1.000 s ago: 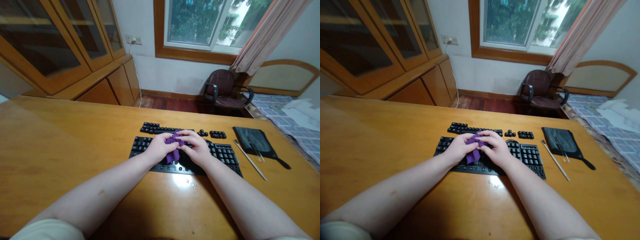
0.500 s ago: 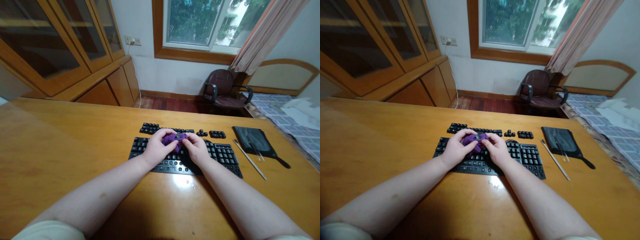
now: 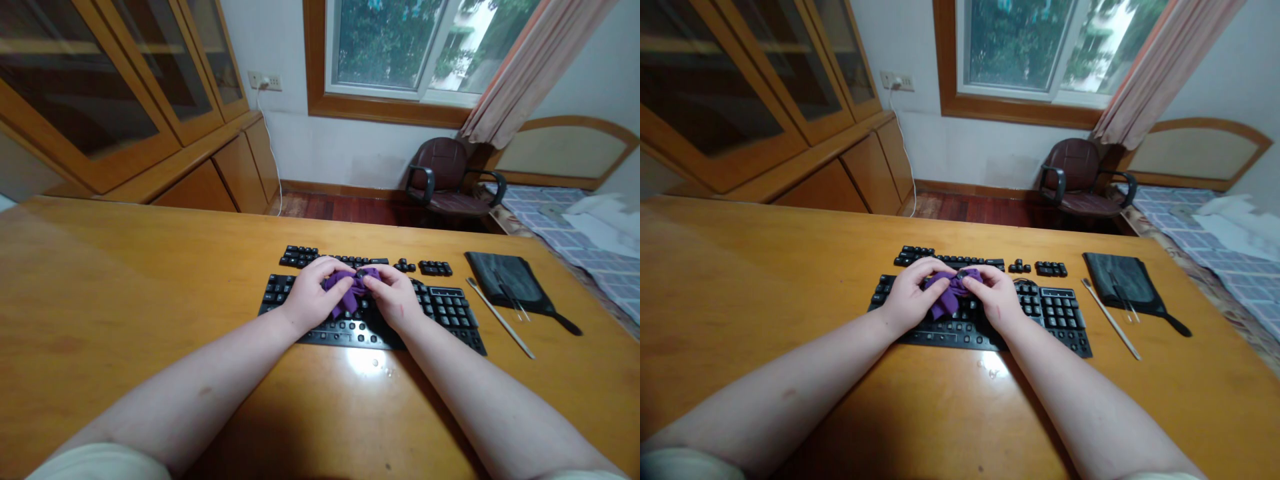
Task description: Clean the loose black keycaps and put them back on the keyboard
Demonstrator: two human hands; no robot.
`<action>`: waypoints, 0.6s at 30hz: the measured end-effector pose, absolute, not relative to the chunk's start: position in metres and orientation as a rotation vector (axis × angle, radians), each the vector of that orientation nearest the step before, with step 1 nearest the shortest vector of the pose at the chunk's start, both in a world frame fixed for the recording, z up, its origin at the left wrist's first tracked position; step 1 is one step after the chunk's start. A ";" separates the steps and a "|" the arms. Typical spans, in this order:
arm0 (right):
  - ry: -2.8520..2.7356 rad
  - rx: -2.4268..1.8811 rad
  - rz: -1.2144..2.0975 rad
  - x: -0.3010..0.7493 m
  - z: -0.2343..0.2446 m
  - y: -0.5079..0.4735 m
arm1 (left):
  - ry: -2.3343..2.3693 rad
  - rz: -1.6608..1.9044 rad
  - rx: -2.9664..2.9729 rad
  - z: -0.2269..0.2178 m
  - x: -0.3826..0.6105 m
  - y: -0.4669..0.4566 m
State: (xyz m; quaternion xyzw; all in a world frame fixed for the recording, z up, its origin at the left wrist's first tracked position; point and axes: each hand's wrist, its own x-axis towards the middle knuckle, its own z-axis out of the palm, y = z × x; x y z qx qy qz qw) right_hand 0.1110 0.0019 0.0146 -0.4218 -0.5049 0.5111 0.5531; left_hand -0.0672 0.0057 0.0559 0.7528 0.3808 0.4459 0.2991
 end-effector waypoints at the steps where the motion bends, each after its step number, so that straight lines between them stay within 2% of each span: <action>1: -1.180 -1.008 1.191 0.111 0.015 0.002 | 0.994 1.189 1.985 0.056 -0.068 0.006; 8: -1.148 -1.005 1.230 0.111 0.019 0.001 | 1.170 1.232 2.004 0.055 -0.064 0.007; 18: -1.141 -0.997 1.285 0.111 0.015 0.000 | 0.973 0.997 2.325 0.066 -0.069 0.008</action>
